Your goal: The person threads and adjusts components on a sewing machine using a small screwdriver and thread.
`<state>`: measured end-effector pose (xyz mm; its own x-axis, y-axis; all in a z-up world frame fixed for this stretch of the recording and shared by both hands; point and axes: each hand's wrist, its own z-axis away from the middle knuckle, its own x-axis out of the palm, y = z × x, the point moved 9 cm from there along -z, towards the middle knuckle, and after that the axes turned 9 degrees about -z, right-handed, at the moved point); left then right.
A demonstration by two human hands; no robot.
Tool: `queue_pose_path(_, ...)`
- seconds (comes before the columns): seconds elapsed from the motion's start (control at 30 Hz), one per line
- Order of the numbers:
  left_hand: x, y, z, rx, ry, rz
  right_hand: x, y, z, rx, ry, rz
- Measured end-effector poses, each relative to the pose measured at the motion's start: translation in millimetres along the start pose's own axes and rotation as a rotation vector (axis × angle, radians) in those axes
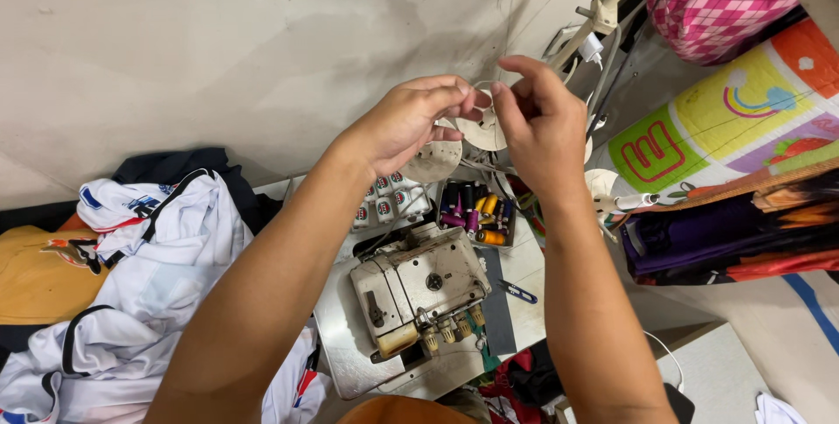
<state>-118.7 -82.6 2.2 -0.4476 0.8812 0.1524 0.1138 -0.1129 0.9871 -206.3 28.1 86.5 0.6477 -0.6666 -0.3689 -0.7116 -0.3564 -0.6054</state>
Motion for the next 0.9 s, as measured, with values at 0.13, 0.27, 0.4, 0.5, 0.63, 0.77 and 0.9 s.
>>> queue_pose_path(0.13, 3.7, 7.8, 6.8, 0.060, 0.058, 0.091, 1.5, 3.4, 25.7, 0.203, 0.126, -0.201)
queue_pose_path(0.27, 13.9, 3.0, 2.4, 0.121, 0.090, 0.140, 33.1, 26.4, 48.6, 0.525, 0.128, -0.585)
queue_pose_path(0.4, 19.5, 5.1, 2.2, 0.136, 0.125, 0.194, 50.2, 55.3, 56.1, 0.655, 0.204, -0.935)
queue_pose_path(0.5, 20.9, 6.5, 5.3, 0.130, 0.126, 0.245, 46.0, 54.0, 58.1, 0.671, 0.198, -0.917)
queue_pose_path(0.63, 16.6, 8.2, 10.2, 0.106, 0.130, 0.266, 29.8, 57.3, 60.4, 0.651, 0.184, -0.830)
queue_pose_path(0.77, 21.2, 4.0, 8.4, 0.080, 0.093, 0.262, 15.2, 49.6, 56.8, 0.568, 0.149, -0.654)
queue_pose_path(0.9, 26.7, 3.6, 5.3, 0.087, 0.096, 0.245, -3.8, 30.5, 48.3, 0.439, 0.161, -0.423)
